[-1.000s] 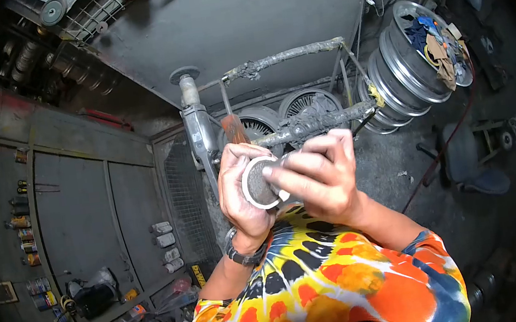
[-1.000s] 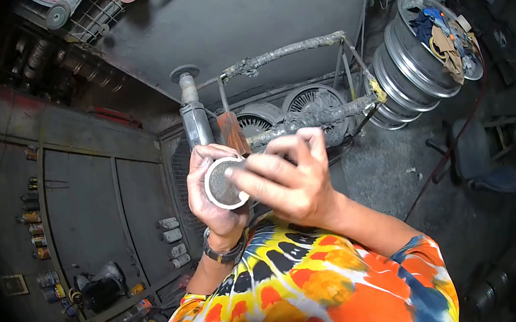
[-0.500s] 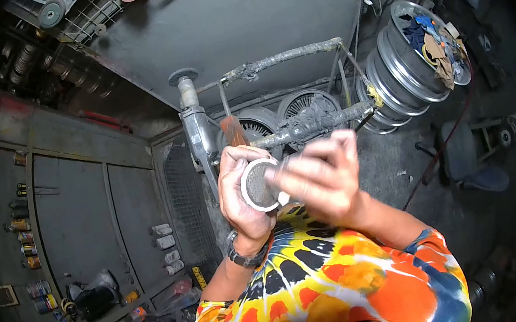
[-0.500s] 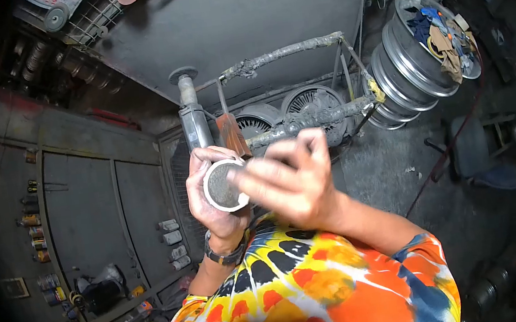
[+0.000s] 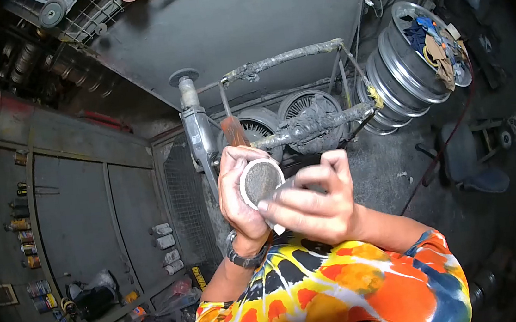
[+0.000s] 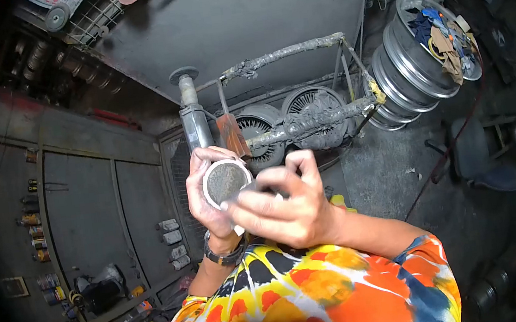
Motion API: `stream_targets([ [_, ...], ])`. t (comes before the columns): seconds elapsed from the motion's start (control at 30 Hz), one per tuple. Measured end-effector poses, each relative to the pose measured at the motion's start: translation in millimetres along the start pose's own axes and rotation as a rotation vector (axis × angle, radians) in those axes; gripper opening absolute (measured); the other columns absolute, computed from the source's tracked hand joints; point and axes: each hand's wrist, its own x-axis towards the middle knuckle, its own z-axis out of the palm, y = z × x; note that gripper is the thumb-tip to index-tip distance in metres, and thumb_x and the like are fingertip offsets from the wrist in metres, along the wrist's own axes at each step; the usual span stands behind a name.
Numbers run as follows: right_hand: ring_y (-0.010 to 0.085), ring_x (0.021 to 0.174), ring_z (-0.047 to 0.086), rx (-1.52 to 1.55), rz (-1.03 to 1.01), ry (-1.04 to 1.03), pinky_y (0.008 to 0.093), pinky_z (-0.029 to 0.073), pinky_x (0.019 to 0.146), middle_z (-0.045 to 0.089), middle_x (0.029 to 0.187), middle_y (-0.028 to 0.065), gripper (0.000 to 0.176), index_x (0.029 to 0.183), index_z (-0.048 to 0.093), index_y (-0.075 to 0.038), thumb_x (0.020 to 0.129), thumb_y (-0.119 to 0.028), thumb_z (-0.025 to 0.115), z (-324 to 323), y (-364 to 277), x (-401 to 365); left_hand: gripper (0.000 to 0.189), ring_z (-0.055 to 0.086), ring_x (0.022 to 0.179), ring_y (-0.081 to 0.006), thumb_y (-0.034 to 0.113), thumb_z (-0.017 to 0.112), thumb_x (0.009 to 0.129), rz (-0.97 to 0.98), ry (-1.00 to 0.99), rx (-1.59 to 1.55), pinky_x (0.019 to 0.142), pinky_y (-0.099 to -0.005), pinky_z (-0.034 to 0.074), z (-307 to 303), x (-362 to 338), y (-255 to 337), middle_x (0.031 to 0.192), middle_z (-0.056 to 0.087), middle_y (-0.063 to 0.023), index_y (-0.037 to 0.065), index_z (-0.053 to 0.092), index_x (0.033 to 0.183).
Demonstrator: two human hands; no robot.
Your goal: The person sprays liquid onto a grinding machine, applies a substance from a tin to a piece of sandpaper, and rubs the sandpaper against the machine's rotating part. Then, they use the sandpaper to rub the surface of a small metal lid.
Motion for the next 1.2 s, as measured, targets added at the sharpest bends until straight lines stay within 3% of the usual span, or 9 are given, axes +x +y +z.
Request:
stream_targets([
  [0.23,0.0156,0.086,0.06,0.025,-0.042,0.004,0.042,0.038,0.08,0.07,0.103,-0.0099,0.037,0.108,0.08,-0.019,0.072,-0.026,0.074,0,-4,-3,0.036,0.058,0.094,-0.0202,0.025,0.035,0.1,0.016,-0.012,0.072,0.089,-0.0318,0.047,0,2,1,0.096,0.058,-0.0142,-0.002,0.058,0.093],
  [0.37,0.0141,0.089,0.062,-0.108,0.042,-0.02,0.0403,0.038,0.078,0.068,0.103,-0.0113,0.034,0.105,0.08,-0.02,0.072,-0.026,0.075,-1,18,0,0.036,0.057,0.092,-0.0197,0.024,0.035,0.1,0.032,0.024,-0.075,0.087,-0.0309,0.047,4,3,-6,0.096,0.058,-0.0135,-0.002,0.058,0.093],
  [0.5,0.0182,0.085,0.058,0.004,-0.047,0.043,0.0424,0.037,0.076,0.068,0.105,-0.0082,0.047,0.109,0.082,-0.018,0.063,-0.023,0.074,3,12,-3,0.034,0.056,0.092,-0.0191,0.024,0.035,0.101,0.003,0.002,0.063,0.086,-0.0303,0.046,5,3,3,0.097,0.058,-0.0134,-0.001,0.057,0.093],
  [0.6,0.0163,0.087,0.06,-0.039,0.047,0.022,0.0422,0.037,0.078,0.07,0.105,-0.0083,0.036,0.104,0.081,-0.018,0.069,-0.025,0.075,4,20,-1,0.034,0.056,0.092,-0.0186,0.024,0.036,0.102,0.033,0.002,0.066,0.087,-0.0303,0.046,3,3,-2,0.097,0.058,-0.0124,-0.001,0.057,0.093],
  [0.7,0.0162,0.086,0.06,0.035,-0.044,0.041,0.0416,0.037,0.078,0.07,0.102,-0.0087,0.036,0.106,0.081,-0.019,0.071,-0.027,0.075,2,5,3,0.034,0.057,0.092,-0.0178,0.025,0.037,0.102,-0.018,-0.008,0.052,0.087,-0.03,0.045,2,3,0,0.095,0.058,-0.0117,-0.001,0.058,0.093],
  [0.77,0.0156,0.083,0.06,-0.049,0.045,0.009,0.0414,0.038,0.078,0.07,0.102,-0.0096,0.037,0.106,0.08,-0.019,0.07,-0.027,0.075,3,25,2,0.035,0.057,0.091,-0.018,0.026,0.038,0.102,0.018,0.055,0.071,0.087,-0.0301,0.045,8,2,-1,0.095,0.058,-0.0117,-0.001,0.058,0.092],
  [0.9,0.0154,0.085,0.061,0.021,-0.064,0.021,0.0414,0.038,0.078,0.069,0.105,-0.0106,0.038,0.106,0.08,-0.019,0.069,-0.026,0.074,0,0,2,0.035,0.057,0.092,-0.0187,0.022,0.037,0.102,0.008,0.006,0.096,0.088,-0.0302,0.045,1,3,0,0.096,0.059,-0.0119,-0.003,0.06,0.092],
  [0.97,0.0146,0.087,0.062,-0.036,0.046,0.028,0.0408,0.037,0.077,0.068,0.104,-0.0114,0.037,0.105,0.08,-0.02,0.069,-0.026,0.074,5,19,2,0.033,0.057,0.09,-0.018,0.024,0.039,0.101,0.009,0.019,0.081,0.087,-0.0303,0.045,4,0,-3,0.095,0.058,-0.0116,-0.001,0.058,0.092],
  [1.2,0.0148,0.083,0.06,-0.022,0.021,0.045,0.0409,0.037,0.077,0.069,0.101,-0.01,0.038,0.105,0.081,-0.018,0.069,-0.025,0.073,8,19,3,0.031,0.056,0.089,-0.0176,0.026,0.039,0.1,-0.028,0.046,0.047,0.085,-0.03,0.045,4,1,-3,0.093,0.058,-0.012,0.001,0.056,0.092],
])
